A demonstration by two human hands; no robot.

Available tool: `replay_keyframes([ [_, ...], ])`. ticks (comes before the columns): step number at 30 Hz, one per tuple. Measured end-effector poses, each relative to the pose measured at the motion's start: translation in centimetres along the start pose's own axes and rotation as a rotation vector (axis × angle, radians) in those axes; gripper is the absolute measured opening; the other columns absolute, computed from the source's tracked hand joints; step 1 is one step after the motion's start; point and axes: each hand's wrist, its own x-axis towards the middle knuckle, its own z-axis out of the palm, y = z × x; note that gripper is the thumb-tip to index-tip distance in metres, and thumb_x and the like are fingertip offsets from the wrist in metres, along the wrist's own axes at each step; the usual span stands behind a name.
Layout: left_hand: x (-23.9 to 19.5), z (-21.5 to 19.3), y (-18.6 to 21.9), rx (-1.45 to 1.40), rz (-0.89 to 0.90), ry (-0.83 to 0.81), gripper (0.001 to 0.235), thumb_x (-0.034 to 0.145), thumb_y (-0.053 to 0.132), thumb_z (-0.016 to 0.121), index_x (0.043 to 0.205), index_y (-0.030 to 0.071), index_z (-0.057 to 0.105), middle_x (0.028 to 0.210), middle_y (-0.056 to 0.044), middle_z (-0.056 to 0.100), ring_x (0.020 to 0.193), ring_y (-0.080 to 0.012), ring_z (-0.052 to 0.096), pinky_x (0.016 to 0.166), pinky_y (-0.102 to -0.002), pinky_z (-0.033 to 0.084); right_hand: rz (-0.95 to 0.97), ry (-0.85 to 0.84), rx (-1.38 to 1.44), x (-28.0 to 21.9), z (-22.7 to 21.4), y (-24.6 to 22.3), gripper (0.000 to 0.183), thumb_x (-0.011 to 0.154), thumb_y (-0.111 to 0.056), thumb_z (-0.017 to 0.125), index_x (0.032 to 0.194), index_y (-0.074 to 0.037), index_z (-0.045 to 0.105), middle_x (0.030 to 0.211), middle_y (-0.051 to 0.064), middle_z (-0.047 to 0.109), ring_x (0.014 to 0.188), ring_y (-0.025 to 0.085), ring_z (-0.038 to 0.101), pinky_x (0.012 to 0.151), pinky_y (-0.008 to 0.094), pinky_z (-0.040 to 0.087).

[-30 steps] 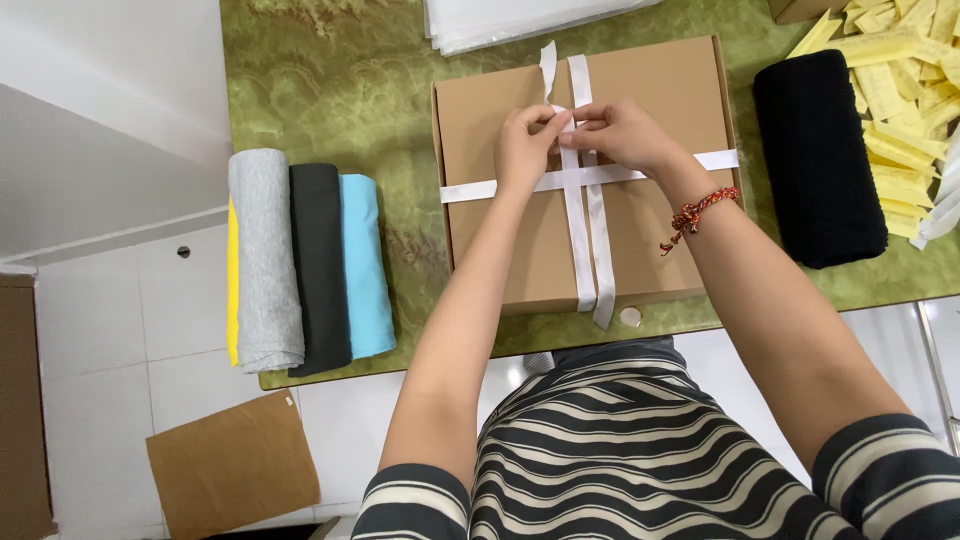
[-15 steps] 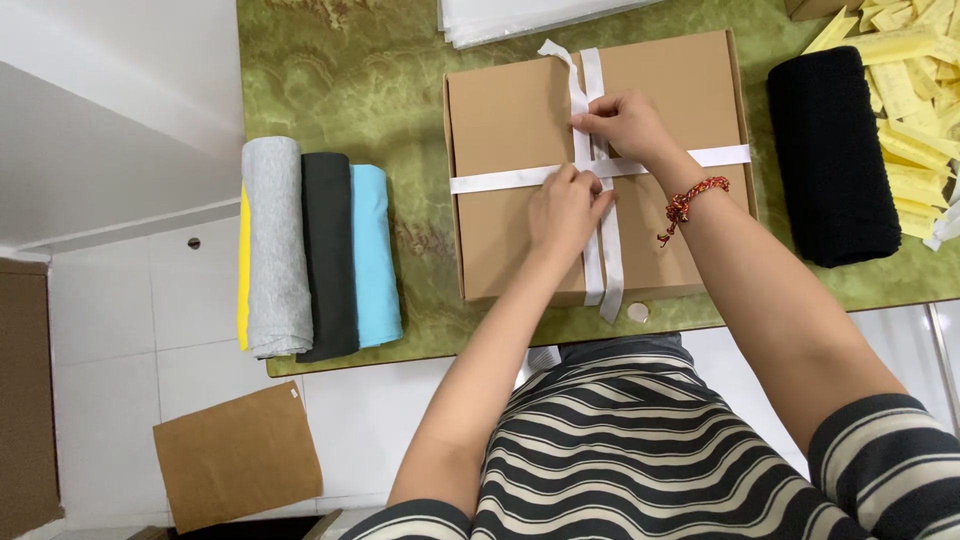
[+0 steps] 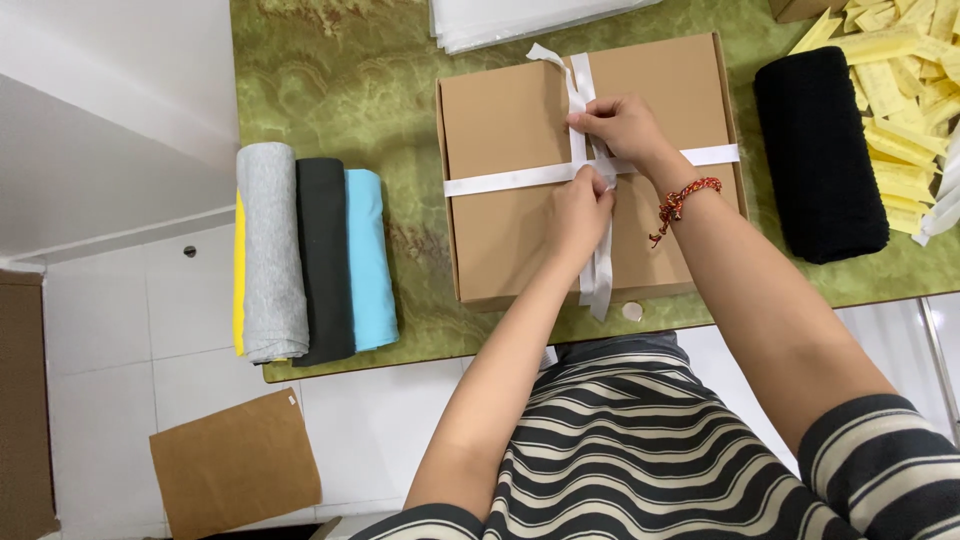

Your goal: The person wraps a white ribbon around a cardboard box, tying it into a bow on top. They then write on a yellow sticky note with a pencil and place the note on the box.

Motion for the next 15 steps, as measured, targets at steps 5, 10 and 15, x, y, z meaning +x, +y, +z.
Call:
replay_keyframes([
  [5,0.9,-0.1,-0.1,-0.432,-0.312,-0.212,0.015,0.086,0.006,0.07,0.097,0.009,0.059,0.081,-0.009,0.071,0.052,-0.0183,0.072,0.051,-0.029,0.046,-0.005,-0.019,0.03,-0.6,0.2,-0.5,0.023,0.103,-0.031,0.078,0.085,-0.017,0.075,0.06,-0.009,0.045,0.053,0.005,0.032,0.05,0.023,0.023],
  [10,1.8,0.7,-0.4,-0.651,-0.425,-0.281,0.022,0.084,0.005,0.084,0.084,0.004,0.062,0.068,-0.014,0.072,0.063,-0.0235,0.078,0.041,-0.028,0.051,-0.027,-0.022,0.028,-0.6,0.2,-0.4,0.026,0.104,-0.033,0.077,0.085,-0.017,0.075,0.06,-0.008,0.045,0.052,0.005,0.033,0.048,0.024,0.023],
  [15,2.6,1.0,-0.5,-0.767,-0.355,-0.187,0.033,0.101,0.029,0.068,0.094,-0.003,0.066,0.088,-0.019,0.075,0.067,-0.0307,0.08,0.046,-0.03,0.06,-0.056,-0.019,0.022,-0.6,0.0,-0.3,0.022,0.104,-0.035,0.077,0.09,-0.018,0.079,0.058,-0.01,0.044,0.051,0.003,0.03,0.048,0.022,0.021],
])
